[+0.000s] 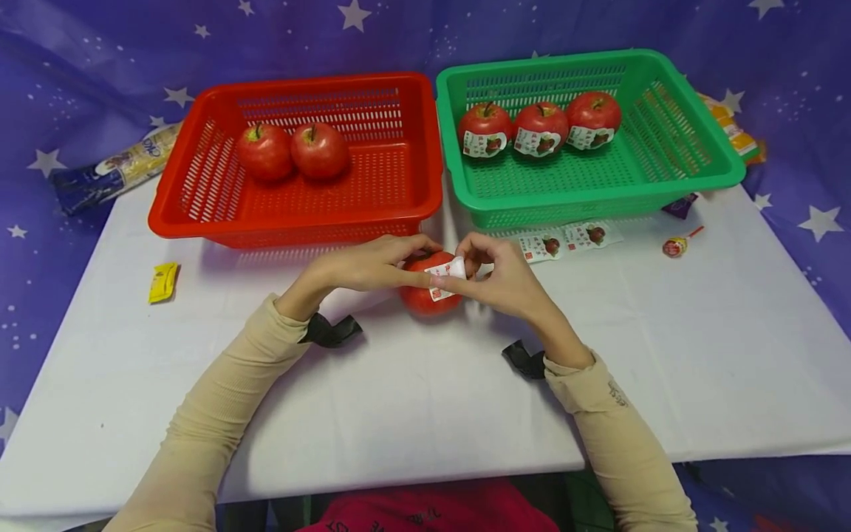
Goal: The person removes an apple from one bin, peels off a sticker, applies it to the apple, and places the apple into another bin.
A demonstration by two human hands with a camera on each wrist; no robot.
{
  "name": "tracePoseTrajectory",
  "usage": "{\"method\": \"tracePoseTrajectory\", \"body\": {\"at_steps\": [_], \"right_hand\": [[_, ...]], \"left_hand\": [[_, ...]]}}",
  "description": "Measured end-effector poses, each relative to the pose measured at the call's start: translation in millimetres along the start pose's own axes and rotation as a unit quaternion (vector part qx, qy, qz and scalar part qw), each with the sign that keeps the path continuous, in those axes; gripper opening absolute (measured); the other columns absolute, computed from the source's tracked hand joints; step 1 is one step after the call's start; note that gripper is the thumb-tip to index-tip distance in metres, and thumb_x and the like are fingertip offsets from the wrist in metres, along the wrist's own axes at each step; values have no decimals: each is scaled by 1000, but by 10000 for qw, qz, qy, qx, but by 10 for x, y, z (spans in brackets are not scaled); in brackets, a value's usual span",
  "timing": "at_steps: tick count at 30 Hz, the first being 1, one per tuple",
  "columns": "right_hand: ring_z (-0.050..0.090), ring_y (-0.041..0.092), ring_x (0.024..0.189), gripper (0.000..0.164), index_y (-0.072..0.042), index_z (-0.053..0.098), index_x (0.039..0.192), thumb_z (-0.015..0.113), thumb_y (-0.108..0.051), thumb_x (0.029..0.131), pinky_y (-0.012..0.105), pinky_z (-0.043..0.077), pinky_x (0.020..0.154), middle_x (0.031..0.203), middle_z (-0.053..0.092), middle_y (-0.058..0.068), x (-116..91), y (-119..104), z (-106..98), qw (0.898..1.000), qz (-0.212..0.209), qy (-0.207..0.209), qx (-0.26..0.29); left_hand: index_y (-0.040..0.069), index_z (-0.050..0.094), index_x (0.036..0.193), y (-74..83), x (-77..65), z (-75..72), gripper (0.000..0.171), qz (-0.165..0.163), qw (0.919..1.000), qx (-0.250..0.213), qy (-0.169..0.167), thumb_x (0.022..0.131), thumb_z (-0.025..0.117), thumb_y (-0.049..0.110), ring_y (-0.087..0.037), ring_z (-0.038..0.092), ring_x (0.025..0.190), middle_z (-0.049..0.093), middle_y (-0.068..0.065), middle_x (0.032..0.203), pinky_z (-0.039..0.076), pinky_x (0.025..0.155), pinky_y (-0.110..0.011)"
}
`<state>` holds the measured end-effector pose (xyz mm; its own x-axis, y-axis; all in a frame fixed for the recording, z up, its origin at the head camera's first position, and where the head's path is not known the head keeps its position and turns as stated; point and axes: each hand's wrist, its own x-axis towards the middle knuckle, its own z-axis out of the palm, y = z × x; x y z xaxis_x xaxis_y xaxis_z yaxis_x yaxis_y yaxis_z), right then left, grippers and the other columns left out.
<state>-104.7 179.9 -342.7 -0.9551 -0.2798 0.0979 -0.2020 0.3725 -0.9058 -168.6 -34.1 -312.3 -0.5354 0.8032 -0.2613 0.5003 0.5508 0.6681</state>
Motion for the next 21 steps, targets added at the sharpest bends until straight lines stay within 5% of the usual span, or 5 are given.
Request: {"method": "tracePoseTrajectory", "body": {"at_steps": [8, 14, 17, 21], "right_hand": [[52, 11, 70, 20, -4, 58, 93, 69, -7, 77, 28, 50, 50, 79, 53, 3, -24, -16, 54, 9943, -829, 9, -672], [49, 13, 70, 38, -7, 54, 91, 84, -16, 71, 26, 45, 49, 76, 51, 3, 0, -13, 107, 9934, -555, 298, -962], [47, 16, 72, 38, -7, 51, 85, 85, -15, 71, 25, 41, 54, 76, 49, 3, 25, 31, 95, 9967, -302, 274, -704], [56, 14, 69, 20, -7, 55, 81, 75, -6, 80, 27, 51, 59, 77, 54, -1, 56, 109, 17, 9975, 139, -387, 582]], "left_hand": [[8, 48, 135, 14, -14, -4, 52, -64, 10000, 50, 9, 94, 58, 38, -17, 55, 111, 59, -5, 125, 43, 98, -29], [7, 47, 136, 9, -11, -5, 52, -89, 9999, 42, 23, 96, 56, 37, -18, 55, 110, 59, -5, 124, 43, 98, -30], [7, 46, 137, -6, -18, -19, 52, -65, 10000, -1, -38, 96, 56, 37, -18, 55, 112, 58, -5, 126, 42, 99, -30], [8, 45, 138, -55, -17, -39, 53, 72, 9996, -188, -188, 95, 59, 35, -17, 54, 113, 58, -6, 127, 42, 101, -30]]}}
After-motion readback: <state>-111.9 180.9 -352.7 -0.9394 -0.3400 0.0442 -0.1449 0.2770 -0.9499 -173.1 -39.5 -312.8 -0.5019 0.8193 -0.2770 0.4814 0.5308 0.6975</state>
